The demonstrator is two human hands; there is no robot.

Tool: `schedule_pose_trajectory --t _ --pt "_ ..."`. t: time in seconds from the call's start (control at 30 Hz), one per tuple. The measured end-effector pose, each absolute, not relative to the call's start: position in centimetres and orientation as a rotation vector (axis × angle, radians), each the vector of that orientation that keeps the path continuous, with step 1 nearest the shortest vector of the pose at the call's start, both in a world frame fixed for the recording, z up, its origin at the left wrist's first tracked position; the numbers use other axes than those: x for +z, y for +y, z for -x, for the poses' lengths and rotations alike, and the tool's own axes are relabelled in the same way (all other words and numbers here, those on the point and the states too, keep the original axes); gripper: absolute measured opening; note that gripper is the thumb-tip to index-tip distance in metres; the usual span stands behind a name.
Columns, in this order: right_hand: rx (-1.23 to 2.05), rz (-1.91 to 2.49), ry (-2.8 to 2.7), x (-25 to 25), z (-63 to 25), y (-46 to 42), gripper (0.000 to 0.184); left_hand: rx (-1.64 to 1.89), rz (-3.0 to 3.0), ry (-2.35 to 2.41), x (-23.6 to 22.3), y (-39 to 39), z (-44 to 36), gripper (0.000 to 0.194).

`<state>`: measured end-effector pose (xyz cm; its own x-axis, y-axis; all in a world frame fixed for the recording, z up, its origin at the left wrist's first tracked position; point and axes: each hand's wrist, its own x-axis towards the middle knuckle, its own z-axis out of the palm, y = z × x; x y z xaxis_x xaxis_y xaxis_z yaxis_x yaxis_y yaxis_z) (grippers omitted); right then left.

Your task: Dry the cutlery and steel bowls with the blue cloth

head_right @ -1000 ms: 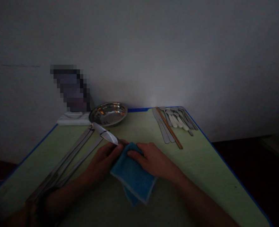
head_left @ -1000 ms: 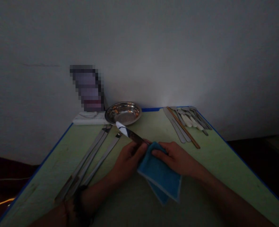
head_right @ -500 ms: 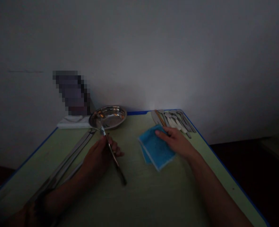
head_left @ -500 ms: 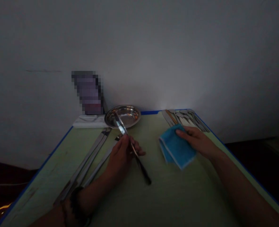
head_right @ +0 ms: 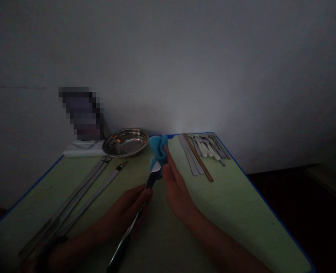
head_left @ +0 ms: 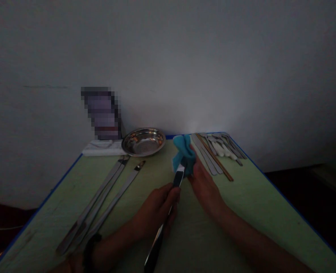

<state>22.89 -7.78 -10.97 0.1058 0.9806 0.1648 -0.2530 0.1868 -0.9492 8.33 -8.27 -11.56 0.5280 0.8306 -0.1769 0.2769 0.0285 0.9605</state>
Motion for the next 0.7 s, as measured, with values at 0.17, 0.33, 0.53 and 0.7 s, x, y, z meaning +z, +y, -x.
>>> schedule_pose_trajectory --t 0.17,0.33,0.53,0.7 --pt "1.168 1.006 -0.89 -12.2 -22.6 -7.2 0.034 0.543 -1.512 1.034 -11.4 -8.2 -8.5 0.032" --pt "1.302 0.967 -0.58 -12.3 -24.0 -5.8 0.023 0.412 -1.603 0.99 -10.9 -8.1 -8.6 0.031" --pt "1.564 0.897 -0.791 -11.4 -24.7 -6.0 0.021 0.384 -1.626 0.929 -11.1 -7.9 -8.2 0.033" --pt "1.258 0.871 -0.663 -11.1 -25.5 -5.1 0.017 0.306 -1.502 0.791 -11.4 -8.2 -7.9 0.029"
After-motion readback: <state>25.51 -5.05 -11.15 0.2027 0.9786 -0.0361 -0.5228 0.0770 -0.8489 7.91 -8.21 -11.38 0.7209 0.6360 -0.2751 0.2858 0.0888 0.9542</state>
